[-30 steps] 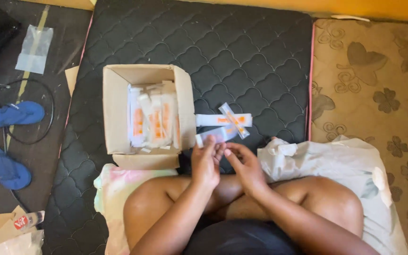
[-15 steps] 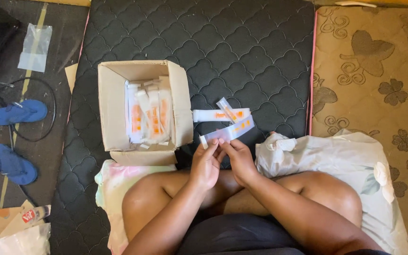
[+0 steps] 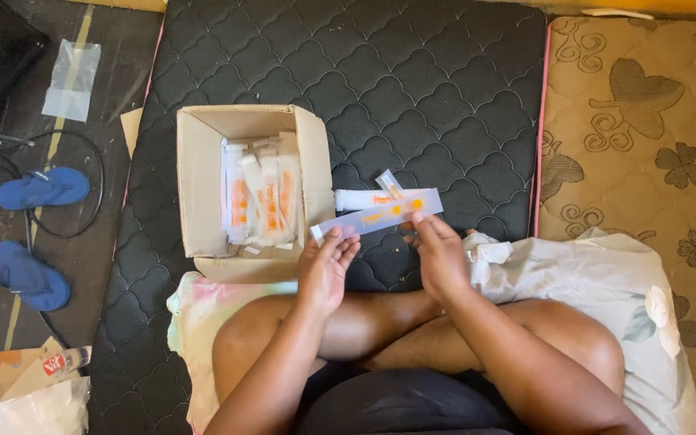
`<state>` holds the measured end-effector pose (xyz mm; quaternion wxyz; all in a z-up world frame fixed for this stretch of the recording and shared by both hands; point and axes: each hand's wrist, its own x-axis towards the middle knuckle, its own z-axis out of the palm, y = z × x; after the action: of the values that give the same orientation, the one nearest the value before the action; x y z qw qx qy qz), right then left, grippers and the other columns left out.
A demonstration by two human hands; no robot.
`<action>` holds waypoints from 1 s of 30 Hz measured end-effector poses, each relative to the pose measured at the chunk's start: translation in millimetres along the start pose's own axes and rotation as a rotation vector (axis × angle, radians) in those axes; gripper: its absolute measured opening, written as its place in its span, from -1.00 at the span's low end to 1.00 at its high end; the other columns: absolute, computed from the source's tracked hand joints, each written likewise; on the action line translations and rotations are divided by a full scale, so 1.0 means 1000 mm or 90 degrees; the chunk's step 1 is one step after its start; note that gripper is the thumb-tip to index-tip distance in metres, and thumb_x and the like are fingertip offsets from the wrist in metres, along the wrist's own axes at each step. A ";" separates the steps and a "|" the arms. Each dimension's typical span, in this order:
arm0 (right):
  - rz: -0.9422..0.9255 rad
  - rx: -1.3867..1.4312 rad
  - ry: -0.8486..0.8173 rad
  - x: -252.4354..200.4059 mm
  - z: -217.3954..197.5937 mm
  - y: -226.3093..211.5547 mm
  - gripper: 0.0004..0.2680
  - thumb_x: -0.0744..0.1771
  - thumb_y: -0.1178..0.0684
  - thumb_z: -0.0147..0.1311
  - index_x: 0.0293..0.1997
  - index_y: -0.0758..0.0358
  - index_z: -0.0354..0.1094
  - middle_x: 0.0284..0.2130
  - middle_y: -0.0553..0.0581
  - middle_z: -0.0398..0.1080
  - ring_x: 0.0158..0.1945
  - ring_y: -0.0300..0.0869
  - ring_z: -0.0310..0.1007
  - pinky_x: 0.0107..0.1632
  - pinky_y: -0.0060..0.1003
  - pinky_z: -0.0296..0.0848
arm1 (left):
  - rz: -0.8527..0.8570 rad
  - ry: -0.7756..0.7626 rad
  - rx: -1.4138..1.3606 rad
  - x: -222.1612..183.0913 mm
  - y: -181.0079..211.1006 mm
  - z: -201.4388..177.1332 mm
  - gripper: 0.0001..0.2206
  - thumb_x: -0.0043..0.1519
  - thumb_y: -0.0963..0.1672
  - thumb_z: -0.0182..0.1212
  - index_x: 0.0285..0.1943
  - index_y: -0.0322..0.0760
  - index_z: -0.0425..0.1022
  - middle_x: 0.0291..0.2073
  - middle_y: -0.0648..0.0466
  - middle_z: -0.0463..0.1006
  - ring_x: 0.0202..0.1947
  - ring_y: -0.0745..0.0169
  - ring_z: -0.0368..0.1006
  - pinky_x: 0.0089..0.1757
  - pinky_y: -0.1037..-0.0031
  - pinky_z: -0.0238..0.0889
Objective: A person is manually inserting small printed paper strips into clear plastic sleeves, one by one, and placing them aside.
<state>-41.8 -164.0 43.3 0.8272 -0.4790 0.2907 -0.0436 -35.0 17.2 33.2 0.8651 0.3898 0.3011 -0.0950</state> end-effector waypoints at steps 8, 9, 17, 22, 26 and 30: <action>-0.048 0.029 -0.004 0.018 -0.016 0.000 -0.78 0.39 0.15 0.08 0.14 0.44 0.40 -0.28 0.22 0.47 -0.19 -0.17 0.45 -0.11 -0.32 0.52 | 0.032 0.023 0.041 -0.001 0.013 0.001 -0.87 0.26 -0.18 0.28 -0.07 -0.29 0.49 -0.19 -0.11 0.66 -0.19 0.08 0.63 0.01 0.20 0.52; -0.047 0.024 -0.005 0.018 -0.017 0.000 -0.77 0.39 0.15 0.07 0.15 0.44 0.40 -0.27 0.22 0.47 -0.20 -0.18 0.44 -0.11 -0.33 0.52 | 0.038 0.025 0.046 -0.001 0.013 0.001 -0.87 0.26 -0.18 0.28 -0.07 -0.30 0.49 -0.20 -0.12 0.66 -0.19 0.08 0.63 0.01 0.20 0.52; -0.047 0.010 -0.003 0.026 -0.022 0.010 -0.81 0.39 0.15 0.10 0.10 0.37 0.45 -0.29 0.17 0.50 -0.24 -0.21 0.45 -0.16 -0.35 0.51 | 0.076 0.036 -0.020 -0.002 0.021 0.009 -0.86 0.28 -0.13 0.28 -0.06 -0.18 0.45 -0.28 0.02 0.57 -0.17 0.08 0.61 0.08 0.13 0.46; -0.030 -0.084 0.001 0.023 -0.020 0.006 -0.82 0.38 0.14 0.12 0.06 0.36 0.46 -0.28 0.15 0.52 -0.26 -0.25 0.43 -0.20 -0.40 0.50 | 0.113 0.031 -0.020 -0.001 0.027 0.019 -0.88 0.30 -0.11 0.25 -0.08 -0.15 0.43 -0.33 0.04 0.58 -0.19 0.15 0.59 0.06 0.19 0.49; -0.185 -0.379 0.015 0.016 -0.021 0.000 -0.79 0.31 0.20 0.23 0.06 0.20 0.51 -0.16 0.14 0.51 -0.11 -0.18 0.43 -0.05 -0.32 0.43 | 0.195 -0.009 0.228 0.001 0.026 0.023 -0.82 0.31 -0.07 0.24 -0.03 -0.21 0.46 -0.29 0.05 0.53 -0.20 0.23 0.52 -0.03 0.31 0.50; -0.282 -0.471 -0.108 0.011 -0.014 0.004 -0.87 0.29 0.03 0.34 -0.10 -0.08 0.58 -0.27 -0.10 0.55 -0.12 -0.26 0.45 -0.02 -0.39 0.40 | 0.202 -0.158 0.518 0.010 0.018 0.025 -0.75 0.30 0.03 0.27 -0.02 -0.13 0.56 -0.28 0.04 0.56 -0.17 0.20 0.56 -0.06 0.26 0.48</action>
<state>-41.5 -176.8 30.2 0.5914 -0.7957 0.1079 -0.0737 -8.6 11.6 51.3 0.6748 0.7252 0.0696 -0.1182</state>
